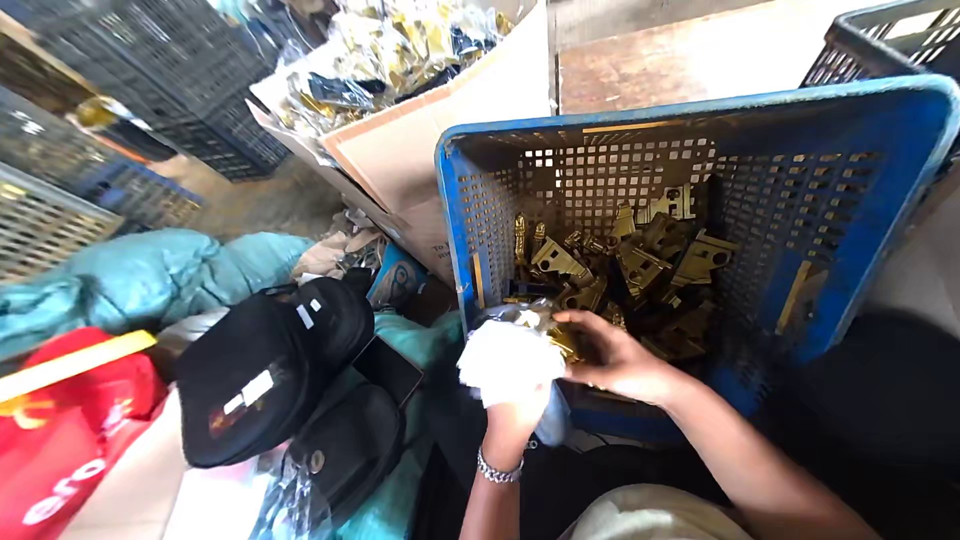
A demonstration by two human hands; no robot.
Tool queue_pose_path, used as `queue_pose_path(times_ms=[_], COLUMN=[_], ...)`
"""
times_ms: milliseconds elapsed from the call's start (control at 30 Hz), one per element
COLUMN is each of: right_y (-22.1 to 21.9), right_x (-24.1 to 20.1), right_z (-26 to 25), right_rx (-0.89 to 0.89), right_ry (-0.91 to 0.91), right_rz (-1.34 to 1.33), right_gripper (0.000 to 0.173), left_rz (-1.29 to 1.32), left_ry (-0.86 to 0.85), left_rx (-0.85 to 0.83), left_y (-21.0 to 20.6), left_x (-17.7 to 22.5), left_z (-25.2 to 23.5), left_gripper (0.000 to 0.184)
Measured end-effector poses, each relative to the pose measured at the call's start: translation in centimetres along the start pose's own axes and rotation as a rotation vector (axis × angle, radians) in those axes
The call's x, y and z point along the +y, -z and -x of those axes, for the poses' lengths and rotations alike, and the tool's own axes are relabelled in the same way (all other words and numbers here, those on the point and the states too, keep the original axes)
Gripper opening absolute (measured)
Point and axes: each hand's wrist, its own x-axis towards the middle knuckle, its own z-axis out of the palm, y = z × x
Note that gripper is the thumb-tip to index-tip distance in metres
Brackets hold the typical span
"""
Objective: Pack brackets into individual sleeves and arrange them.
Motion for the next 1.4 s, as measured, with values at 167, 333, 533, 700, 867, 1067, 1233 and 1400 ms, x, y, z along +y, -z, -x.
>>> queue_pose_path(times_ms=[167,333,533,700,867,1067,1233,1400], right_y=[0.4,3.7,8.9,6.5,1.8,2.5,3.0,1.6], right_x=[0.4,-1.9,-9.4,-11.6,-3.7,-2.1,-0.9,-0.8], right_z=[-1.1,0.4,-0.1,-3.1,-1.8,-0.1,0.9,1.2], right_rx=[0.371,-0.167,-0.133,0.083,-0.045,-0.083,-0.128,0.13], right_ry=[0.475,-0.153,0.268,0.347,0.137,-0.013,0.04,-0.025], right_rz=[0.274,0.738,0.582,0.536,0.306,-0.085,-0.025,0.071], right_gripper=[0.047,0.033,0.012,0.059,0.017,0.011,0.027,0.015], left_rz=[0.104,0.395,0.63,0.501,0.085,0.277,0.358,0.661], left_ry=[0.047,0.183,0.738,0.47,0.492,0.176,0.197,0.405], left_rx=[-0.244,-0.237,-0.003,0.006,-0.286,-0.15,-0.207,-0.283], left_y=[0.9,0.6,3.5,1.3,0.8,-1.6,-2.1,-1.5], left_x=[3.6,3.2,2.6,2.1,6.8,2.5,2.4,4.4], left_z=[1.5,1.0,-0.5,-0.4,-2.4,-0.1,0.0,-0.1], left_gripper=[0.044,0.04,0.046,0.065,0.043,0.056,0.063,0.073])
